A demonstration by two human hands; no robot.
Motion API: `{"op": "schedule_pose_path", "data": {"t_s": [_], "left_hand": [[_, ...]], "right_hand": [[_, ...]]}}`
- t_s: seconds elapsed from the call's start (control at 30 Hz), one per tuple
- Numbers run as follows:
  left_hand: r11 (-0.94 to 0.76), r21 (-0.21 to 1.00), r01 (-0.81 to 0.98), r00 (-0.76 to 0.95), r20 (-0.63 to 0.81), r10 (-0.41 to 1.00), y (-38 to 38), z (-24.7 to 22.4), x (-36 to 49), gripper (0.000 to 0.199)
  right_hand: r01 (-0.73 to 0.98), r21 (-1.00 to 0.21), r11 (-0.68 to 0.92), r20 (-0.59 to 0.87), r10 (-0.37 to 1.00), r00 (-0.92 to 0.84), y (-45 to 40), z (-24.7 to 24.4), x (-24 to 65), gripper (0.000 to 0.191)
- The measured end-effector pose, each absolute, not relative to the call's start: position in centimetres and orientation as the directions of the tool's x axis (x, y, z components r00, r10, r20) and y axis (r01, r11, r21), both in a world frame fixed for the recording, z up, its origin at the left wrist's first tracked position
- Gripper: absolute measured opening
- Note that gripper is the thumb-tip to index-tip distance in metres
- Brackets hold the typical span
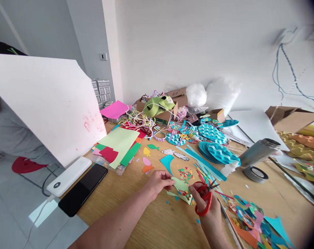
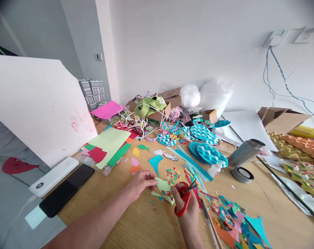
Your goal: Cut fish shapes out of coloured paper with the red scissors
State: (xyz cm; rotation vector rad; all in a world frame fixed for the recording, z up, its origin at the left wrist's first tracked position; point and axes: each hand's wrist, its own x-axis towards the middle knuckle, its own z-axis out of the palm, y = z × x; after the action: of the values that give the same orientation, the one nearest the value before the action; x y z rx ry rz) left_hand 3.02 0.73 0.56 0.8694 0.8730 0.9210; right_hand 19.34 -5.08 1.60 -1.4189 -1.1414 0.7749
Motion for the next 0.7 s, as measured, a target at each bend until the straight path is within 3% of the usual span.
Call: {"op": "schedule_pose_path", "data": {"t_s": [0.3,0.43,0.7], "left_hand": [[0.308,0.905,-0.295,0.248,-0.238,0.939,1.7,0.3,2.5,0.032],[0.232,0.924,-0.302,0.09,-0.215,0.972,2.4,0.3,1.9,0.032],[0.039,0.987,-0.154,-0.175,-0.066,0.982,5.0,-0.4,-0.7,0.027]], "right_hand": [[0.259,-0.962,0.081,0.199,0.86,0.47,-4.7,0.4,20.2,0.036],[0.322,-0.942,0.096,0.265,0.801,0.536,-4.6,-0.1,20.9,0.041],[0.406,-0.909,0.097,0.319,0.79,0.524,-4.6,-0.8,21.6,0.041]]}}
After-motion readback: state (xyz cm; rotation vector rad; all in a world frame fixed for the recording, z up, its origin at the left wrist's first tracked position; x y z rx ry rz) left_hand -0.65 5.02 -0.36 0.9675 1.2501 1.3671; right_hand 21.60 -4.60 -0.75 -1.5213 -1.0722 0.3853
